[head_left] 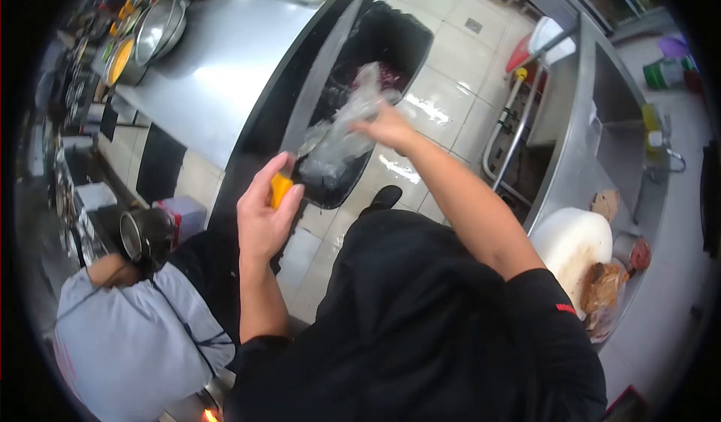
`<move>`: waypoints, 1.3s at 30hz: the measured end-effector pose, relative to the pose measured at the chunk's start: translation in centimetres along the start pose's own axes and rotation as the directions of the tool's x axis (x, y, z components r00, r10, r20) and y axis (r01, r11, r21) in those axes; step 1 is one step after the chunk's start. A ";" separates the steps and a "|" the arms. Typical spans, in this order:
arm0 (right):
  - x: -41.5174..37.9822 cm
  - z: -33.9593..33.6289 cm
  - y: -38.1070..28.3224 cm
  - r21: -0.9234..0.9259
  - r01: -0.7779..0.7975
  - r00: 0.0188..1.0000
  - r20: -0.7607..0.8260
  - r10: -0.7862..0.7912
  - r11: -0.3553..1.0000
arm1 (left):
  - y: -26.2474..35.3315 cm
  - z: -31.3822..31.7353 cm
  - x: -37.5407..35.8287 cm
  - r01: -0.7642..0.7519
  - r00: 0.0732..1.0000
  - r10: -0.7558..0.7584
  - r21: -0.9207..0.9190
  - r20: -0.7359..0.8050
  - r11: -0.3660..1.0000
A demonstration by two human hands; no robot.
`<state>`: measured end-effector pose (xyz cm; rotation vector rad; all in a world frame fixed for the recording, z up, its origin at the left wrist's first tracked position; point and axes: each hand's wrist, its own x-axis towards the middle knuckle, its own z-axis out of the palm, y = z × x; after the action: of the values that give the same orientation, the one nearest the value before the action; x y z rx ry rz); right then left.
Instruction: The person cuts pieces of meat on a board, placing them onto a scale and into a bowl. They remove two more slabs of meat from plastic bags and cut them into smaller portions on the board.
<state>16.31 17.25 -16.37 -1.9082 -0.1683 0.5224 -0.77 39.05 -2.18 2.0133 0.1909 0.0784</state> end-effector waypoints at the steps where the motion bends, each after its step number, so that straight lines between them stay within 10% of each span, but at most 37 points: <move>1: 0.3 0.5 2.2 -0.203 0.077 0.997 0.030 -0.072 0.976 | -0.2 -0.2 -0.3 0.009 1.000 -0.008 0.042 -0.016 0.999; 3: -0.4 -0.3 5.2 -0.495 0.204 0.978 0.135 -0.157 0.844 | -0.2 -0.2 -0.5 0.065 0.998 -0.064 0.041 -0.014 0.997; 5: -5.6 -6.0 -0.5 -0.400 -0.038 0.997 0.044 0.060 0.916 | -0.8 0.9 0.1 0.137 0.990 -0.130 -0.131 0.061 0.982; 9: -17.3 -19.1 1.8 -0.517 -0.207 0.793 -0.585 -0.167 0.831 | -0.2 4.3 1.9 0.105 0.963 -0.072 -0.114 0.258 0.988; 14: -41.7 -34.7 6.0 -0.290 -0.775 0.104 -0.935 -0.339 0.561 | 3.6 10.2 4.7 -0.043 0.816 0.090 -0.096 0.572 0.994; 17: -52.8 -35.4 5.8 0.449 -0.813 -0.443 -0.890 0.108 0.371 | 8.2 14.7 4.6 -0.174 0.691 0.126 -0.005 0.711 0.985; 20: -60.2 -33.8 14.5 0.518 -0.403 -0.322 -0.852 0.413 0.754 | 11.7 19.5 3.7 -0.307 0.553 0.171 0.009 0.816 0.952; 26: -56.4 -33.7 13.6 0.746 0.018 -0.303 -0.631 0.714 0.666 | 16.3 27.9 0.3 -0.438 0.301 0.281 -0.130 0.911 0.890; 29: -56.7 -33.3 10.1 0.752 0.155 -0.118 -0.629 0.768 0.640 | 18.1 29.1 -1.1 -0.447 0.251 0.277 -0.143 0.927 0.883; 36: -60.1 -39.9 9.6 0.740 -0.254 0.034 -0.636 0.771 0.622 | 15.6 26.8 -0.2 -0.418 0.316 0.212 -0.065 0.925 0.906; 39: -58.6 -43.1 4.8 0.082 -0.882 0.188 -0.841 0.507 0.463 | 13.4 25.0 0.6 -0.365 0.401 0.137 0.021 0.906 0.931</move>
<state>-18.03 -41.96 8.71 -2.4131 1.4691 0.1648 4.66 11.20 -1.01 2.0042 -0.8569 -0.8777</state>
